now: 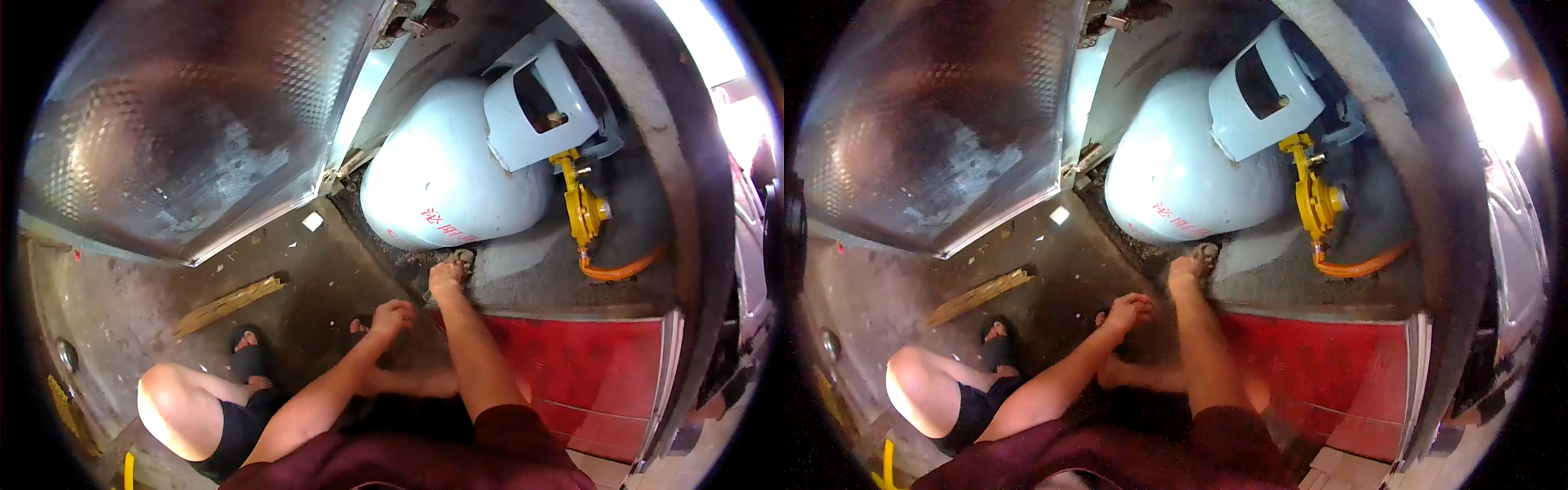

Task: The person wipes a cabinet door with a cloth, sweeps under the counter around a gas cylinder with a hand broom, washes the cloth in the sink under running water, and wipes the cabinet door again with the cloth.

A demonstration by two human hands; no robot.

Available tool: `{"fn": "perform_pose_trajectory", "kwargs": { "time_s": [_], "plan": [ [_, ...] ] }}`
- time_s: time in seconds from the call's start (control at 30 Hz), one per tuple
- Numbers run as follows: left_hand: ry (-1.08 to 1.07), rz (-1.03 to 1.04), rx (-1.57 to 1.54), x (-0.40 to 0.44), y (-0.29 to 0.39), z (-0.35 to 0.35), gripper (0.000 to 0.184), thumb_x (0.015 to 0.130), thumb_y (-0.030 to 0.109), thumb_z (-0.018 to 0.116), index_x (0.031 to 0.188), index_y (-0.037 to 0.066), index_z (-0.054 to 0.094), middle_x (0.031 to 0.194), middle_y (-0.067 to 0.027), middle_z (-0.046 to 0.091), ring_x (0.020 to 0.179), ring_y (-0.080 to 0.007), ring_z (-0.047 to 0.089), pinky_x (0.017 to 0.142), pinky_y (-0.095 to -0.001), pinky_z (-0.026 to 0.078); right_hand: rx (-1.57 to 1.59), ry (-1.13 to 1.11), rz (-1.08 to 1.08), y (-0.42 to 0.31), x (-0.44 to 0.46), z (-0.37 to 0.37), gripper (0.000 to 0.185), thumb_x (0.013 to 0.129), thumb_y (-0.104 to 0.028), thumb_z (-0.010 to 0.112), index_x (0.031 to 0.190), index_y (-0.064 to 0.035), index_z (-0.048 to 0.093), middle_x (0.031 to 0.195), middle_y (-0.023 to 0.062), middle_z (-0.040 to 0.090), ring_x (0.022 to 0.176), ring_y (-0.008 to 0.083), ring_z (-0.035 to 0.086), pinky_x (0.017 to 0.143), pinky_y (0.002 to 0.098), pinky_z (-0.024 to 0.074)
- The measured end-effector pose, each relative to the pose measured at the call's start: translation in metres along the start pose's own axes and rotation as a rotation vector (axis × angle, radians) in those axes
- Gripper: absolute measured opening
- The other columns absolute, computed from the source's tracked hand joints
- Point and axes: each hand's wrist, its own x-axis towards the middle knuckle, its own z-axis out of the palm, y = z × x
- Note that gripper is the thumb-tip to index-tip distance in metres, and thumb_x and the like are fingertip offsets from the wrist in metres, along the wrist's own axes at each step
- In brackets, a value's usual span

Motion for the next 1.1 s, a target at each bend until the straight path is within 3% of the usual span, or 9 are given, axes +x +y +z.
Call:
{"fn": "perform_pose_trajectory", "kwargs": {
  "time_s": [0.2, 0.3, 0.5, 0.6, 0.67, 0.7, 0.8, 1.0, 1.1],
  "plan": [
    [0.09, 0.018, 0.113, -0.02, 0.016, -0.032, 0.029, 0.091, 0.013, 0.052, 0.119, 0.011, 0.057, 0.111, -0.0067, 0.062, 0.082, -0.0194, 0.064, 0.064, -0.0316, 0.049, 0.388, 0.004, -0.137, -0.014, -0.088, -0.041, 0.031, 0.085, -0.019, 0.05, 0.106, -0.003, 0.067, 0.118, 0.0154, 0.061, 0.11, 0.0356, 0.058, 0.092, 0.0434, 0.0467],
    [-0.033, 0.027, 0.073, -0.034, 0.029, -0.023, 0.045, 0.091, 0.033, 0.053, 0.132, 0.015, 0.047, 0.129, -0.0052, 0.052, 0.111, -0.0189, 0.055, 0.074, -0.0363, 0.048, 0.475, -0.16, -0.391, -0.011, -0.081, -0.032, 0.033, 0.087, -0.019, 0.049, 0.111, -0.0023, 0.064, 0.117, 0.0185, 0.061, 0.108, 0.0414, 0.057, 0.09, 0.0436, 0.0469],
    [-0.402, 0.279, -0.455, -0.045, 0.076, 0.052, 0.078, 0.088, 0.065, 0.044, 0.148, 0.022, 0.019, 0.148, -0.0031, 0.027, 0.132, -0.0229, 0.031, 0.104, -0.0482, 0.027, 1.196, 0.554, -0.327, 0.023, -0.16, -0.073, 0.046, 0.09, -0.029, 0.047, 0.125, -0.0002, 0.049, 0.128, 0.0221, 0.051, 0.119, 0.0373, 0.049, 0.099, 0.0402, 0.0398],
    [-0.439, 0.325, -0.38, -0.042, 0.087, 0.095, 0.072, 0.092, 0.057, 0.044, 0.149, 0.021, 0.019, 0.149, -0.0063, 0.027, 0.131, -0.0243, 0.033, 0.105, -0.0473, 0.028, 1.306, 0.69, -0.26, 0.059, -0.177, -0.07, 0.045, 0.088, -0.024, 0.055, 0.126, -0.0003, 0.046, 0.131, 0.0222, 0.046, 0.122, 0.0361, 0.044, 0.104, 0.0413, 0.0331],
    [-0.368, 0.707, -0.068, 0.005, 0.058, 0.128, 0.053, 0.096, 0.035, 0.043, 0.145, 0.018, 0.03, 0.148, -0.0124, 0.028, 0.132, -0.0269, 0.033, 0.105, -0.041, 0.031, 0.956, 1.04, -0.207, 0.064, -0.19, -0.071, 0.042, 0.087, -0.02, 0.057, 0.124, -0.0012, 0.049, 0.129, 0.0213, 0.048, 0.121, 0.037, 0.045, 0.105, 0.0434, 0.0322],
    [-0.369, 0.781, 0.03, 0.01, 0.057, 0.139, 0.051, 0.096, 0.034, 0.044, 0.143, 0.018, 0.032, 0.146, -0.0125, 0.029, 0.131, -0.027, 0.035, 0.105, -0.0405, 0.032, 0.775, 1.2, -0.178, 0.063, -0.197, -0.073, 0.04, 0.087, -0.019, 0.057, 0.123, -0.0016, 0.05, 0.128, 0.0208, 0.049, 0.121, 0.0374, 0.045, 0.105, 0.0445, 0.0317],
    [-0.439, 0.811, 0.21, 0.02, 0.074, 0.174, 0.047, 0.095, 0.032, 0.045, 0.139, 0.016, 0.038, 0.141, -0.0129, 0.035, 0.127, -0.0271, 0.038, 0.102, -0.0392, 0.034, 1.138, 1.121, -0.273, 0.063, -0.223, -0.091, 0.035, 0.086, -0.013, 0.058, 0.12, -0.0044, 0.055, 0.127, 0.0184, 0.053, 0.125, 0.0347, 0.043, 0.107, 0.043, 0.0295],
    [-0.566, 0.678, 0.402, 0.03, 0.156, 0.24, 0.039, 0.094, 0.028, 0.048, 0.13, 0.012, 0.05, 0.131, -0.0136, 0.046, 0.118, -0.0275, 0.045, 0.097, -0.0364, 0.037, 1.302, 1.259, -0.282, 0.079, -0.234, -0.099, 0.027, 0.085, -0.005, 0.058, 0.112, -0.0017, 0.057, 0.113, 0.0155, 0.06, 0.111, 0.0317, 0.054, 0.098, 0.0392, 0.0401],
    [-0.561, 0.76, 0.389, 0.063, 0.161, 0.255, 0.036, 0.092, 0.026, 0.05, 0.123, 0.009, 0.055, 0.111, -0.0124, 0.06, 0.1, -0.0229, 0.056, 0.086, -0.035, 0.044, 1.368, 1.234, -0.252, 0.083, -0.237, -0.097, 0.027, 0.085, -0.004, 0.057, 0.113, -0.0015, 0.057, 0.112, 0.0143, 0.061, 0.109, 0.0298, 0.056, 0.096, 0.037, 0.0419]
  ]
}}
